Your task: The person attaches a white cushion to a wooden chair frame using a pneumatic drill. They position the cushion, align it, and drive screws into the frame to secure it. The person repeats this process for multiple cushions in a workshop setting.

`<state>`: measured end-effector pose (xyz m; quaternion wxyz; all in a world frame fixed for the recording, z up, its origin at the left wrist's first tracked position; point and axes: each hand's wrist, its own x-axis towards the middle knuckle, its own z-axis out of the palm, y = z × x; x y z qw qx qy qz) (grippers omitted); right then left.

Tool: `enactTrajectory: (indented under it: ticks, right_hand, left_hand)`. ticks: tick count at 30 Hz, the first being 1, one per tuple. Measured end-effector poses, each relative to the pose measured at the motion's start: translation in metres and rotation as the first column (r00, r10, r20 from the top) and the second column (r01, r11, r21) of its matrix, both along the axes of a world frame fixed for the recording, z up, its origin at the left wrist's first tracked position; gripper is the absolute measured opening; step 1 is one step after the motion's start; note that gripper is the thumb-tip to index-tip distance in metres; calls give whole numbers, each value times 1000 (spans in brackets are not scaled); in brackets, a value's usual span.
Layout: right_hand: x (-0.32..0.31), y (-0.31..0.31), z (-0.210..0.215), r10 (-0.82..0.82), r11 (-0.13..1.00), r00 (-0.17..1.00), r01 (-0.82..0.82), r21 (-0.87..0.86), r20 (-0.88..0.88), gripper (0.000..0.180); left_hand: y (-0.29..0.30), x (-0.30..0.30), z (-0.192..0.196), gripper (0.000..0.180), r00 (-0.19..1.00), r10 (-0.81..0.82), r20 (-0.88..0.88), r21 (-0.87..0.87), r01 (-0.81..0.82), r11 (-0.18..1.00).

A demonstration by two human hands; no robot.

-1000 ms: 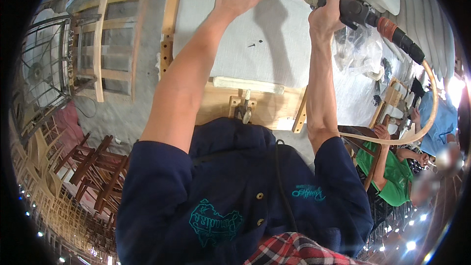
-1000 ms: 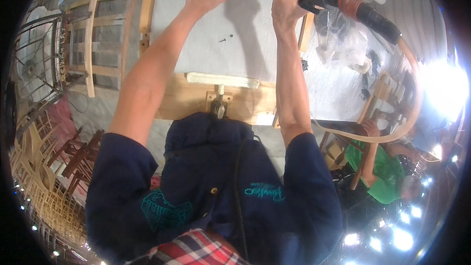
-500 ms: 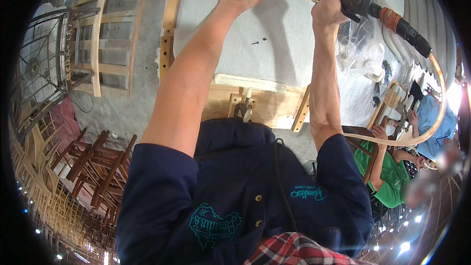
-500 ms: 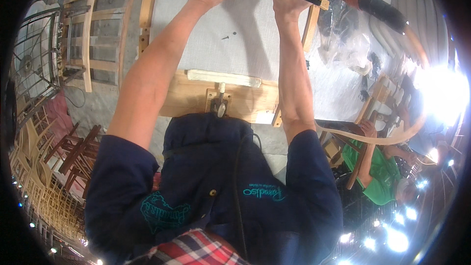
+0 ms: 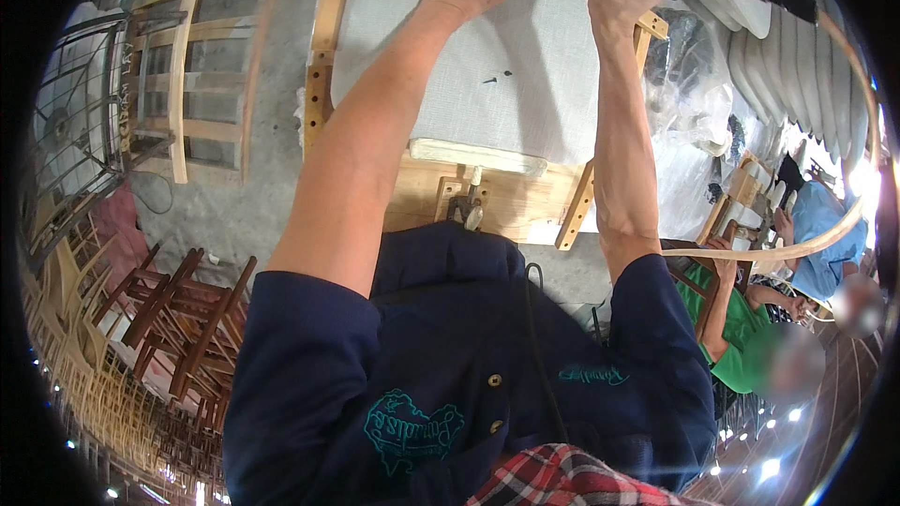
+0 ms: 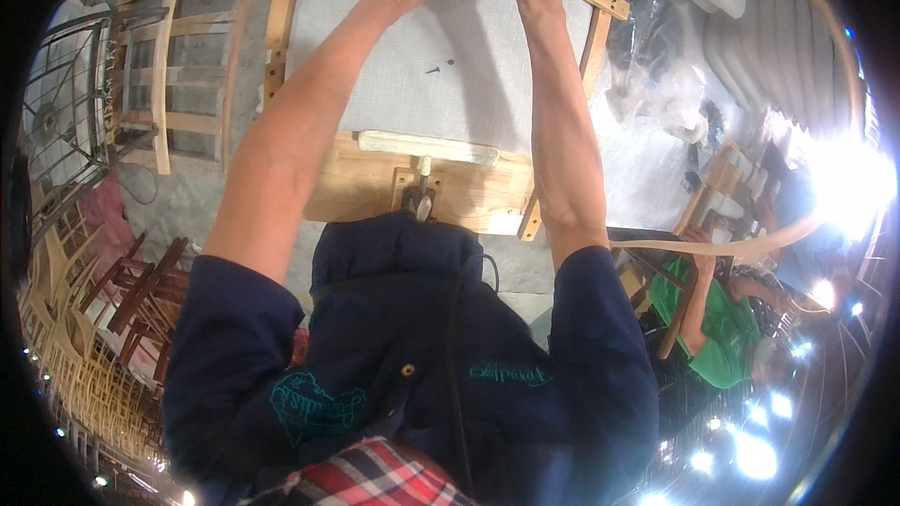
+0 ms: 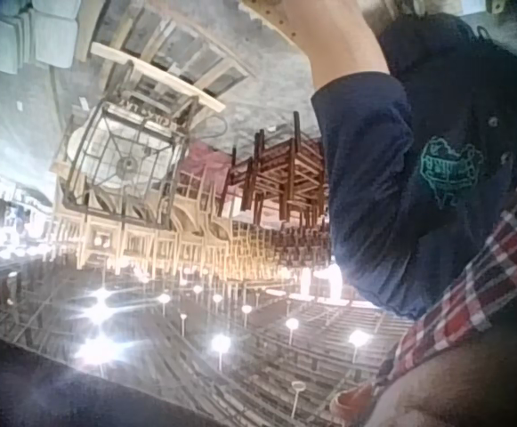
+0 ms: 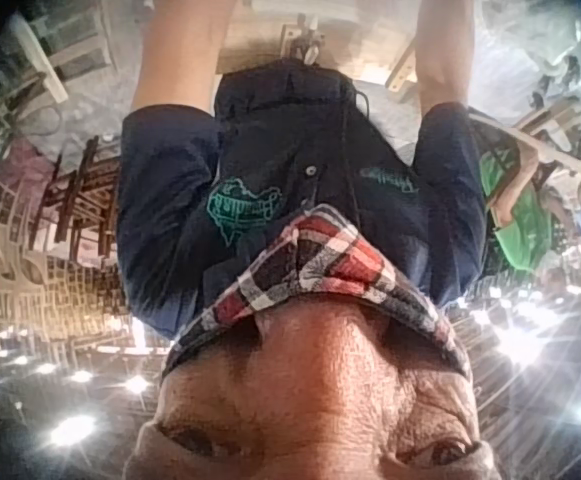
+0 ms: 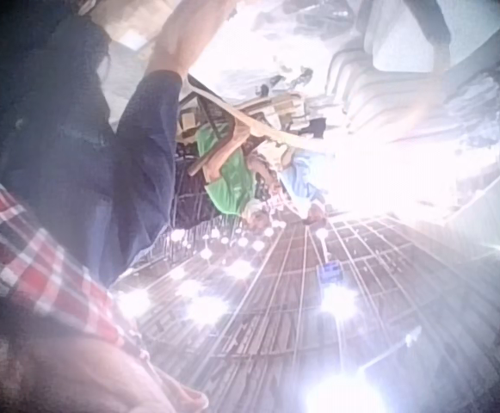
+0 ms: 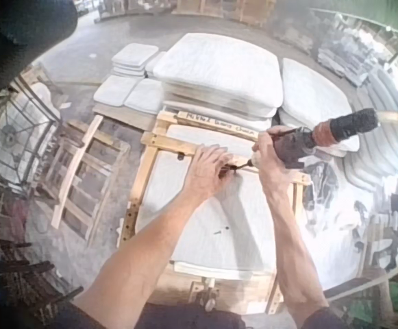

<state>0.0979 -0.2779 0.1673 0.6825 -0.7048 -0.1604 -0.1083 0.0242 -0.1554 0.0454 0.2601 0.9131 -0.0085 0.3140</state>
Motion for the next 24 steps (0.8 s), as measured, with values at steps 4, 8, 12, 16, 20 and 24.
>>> enactTrajectory:
  ticks: [4,8,12,16,20,24]
  right_hand:
    - [1,1,-4,11,998,996,-17,-66,-85,17]
    - [1,2,-10,89,995,996,-88,-39,25,16]
    - [6,6,-18,150,988,980,-143,-62,129,19]
    - [8,10,-20,179,982,971,-167,-88,161,21]
    - [3,9,-13,132,985,982,-114,-133,135,20]
    - [6,7,-19,184,983,973,-180,-43,138,24]
  left_hand:
    - [6,1,-1,41,989,-37,140,-12,39,999]
    - [11,11,-6,40,964,-78,254,-28,88,996]
    - [20,19,-15,37,962,-137,235,-32,149,988]
    - [26,25,-21,33,949,-186,256,-42,203,978]
    - [32,29,-15,30,953,-291,81,-19,293,956]
    - [27,30,-21,30,954,-216,206,-28,227,974]
